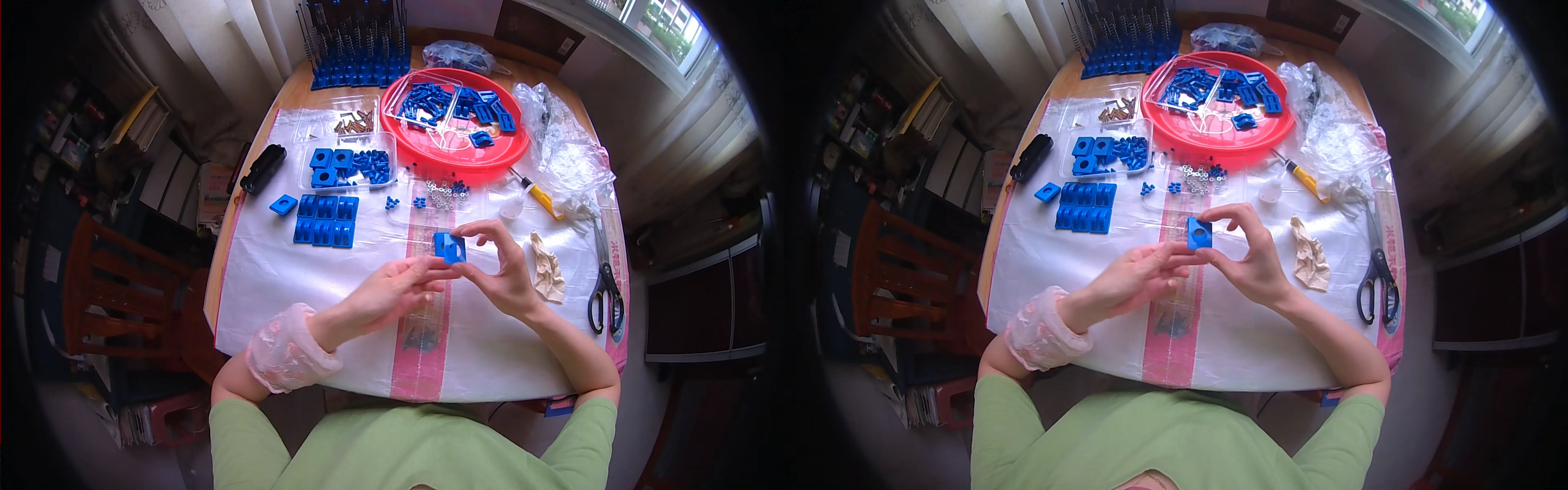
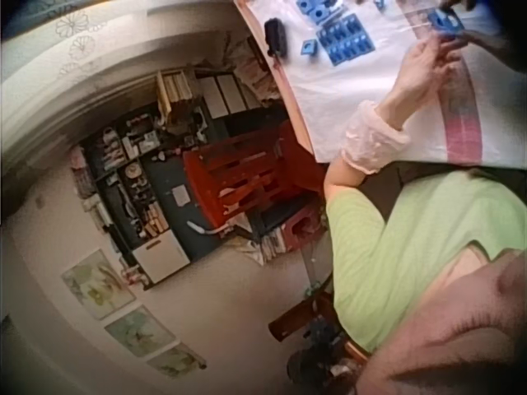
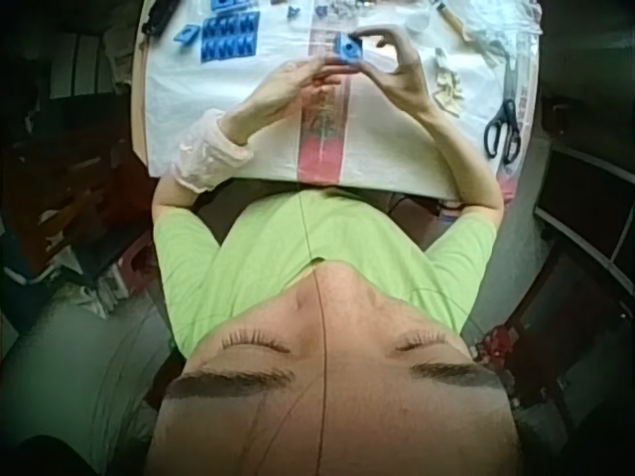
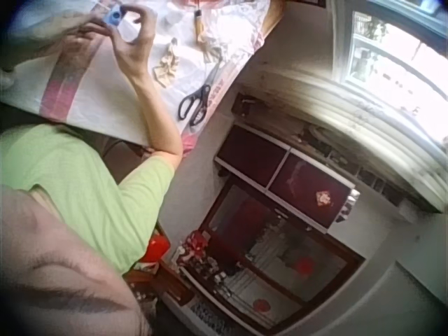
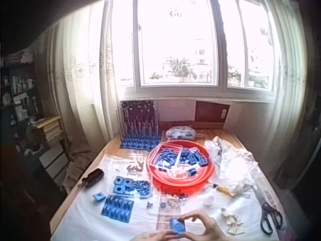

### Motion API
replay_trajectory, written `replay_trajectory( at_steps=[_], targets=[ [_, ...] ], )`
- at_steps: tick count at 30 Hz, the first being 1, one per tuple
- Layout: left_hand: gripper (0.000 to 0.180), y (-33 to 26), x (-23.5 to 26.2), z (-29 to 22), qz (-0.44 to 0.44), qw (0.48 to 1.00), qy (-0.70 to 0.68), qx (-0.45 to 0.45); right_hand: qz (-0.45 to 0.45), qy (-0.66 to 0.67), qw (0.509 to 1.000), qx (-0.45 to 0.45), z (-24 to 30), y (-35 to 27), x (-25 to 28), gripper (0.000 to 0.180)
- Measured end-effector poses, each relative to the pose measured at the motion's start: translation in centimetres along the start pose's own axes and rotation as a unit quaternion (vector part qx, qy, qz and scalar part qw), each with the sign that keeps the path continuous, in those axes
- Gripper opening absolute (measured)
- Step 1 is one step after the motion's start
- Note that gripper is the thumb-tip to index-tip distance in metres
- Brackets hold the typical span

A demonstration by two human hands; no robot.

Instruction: Assembling blue plastic blocks by inserting small pins and applying glue.

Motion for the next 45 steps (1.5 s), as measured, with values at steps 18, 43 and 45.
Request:
replay_trajectory(
  at_steps=[18,43,45],
  targets=[
    [0.059,1.8,-0.5,2.0,0.032,0.972,-0.229,-0.043,-0.239,-0.048,0.955,0.166,6.9,-2.1,11.9,0.018],
    [0.057,2.0,0.0,2.2,0.025,0.973,-0.225,-0.032,-0.052,-0.056,0.986,-0.15,-5.6,-0.1,9.5,0.022],
    [0.058,1.8,-0.2,2.0,0.021,0.974,-0.226,-0.027,-0.074,0.119,0.98,-0.139,-4.4,-0.8,8.8,0.02]
  ],
)
Point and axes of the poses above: each hand's wrist, its own y-axis towards the middle knuckle, its own x-axis out of the back of the hand, z = x × y, the point moved 8 cm from there along y, towards the middle knuckle, and after that the axes turned 13 degrees about z, right-handed, at the moved point
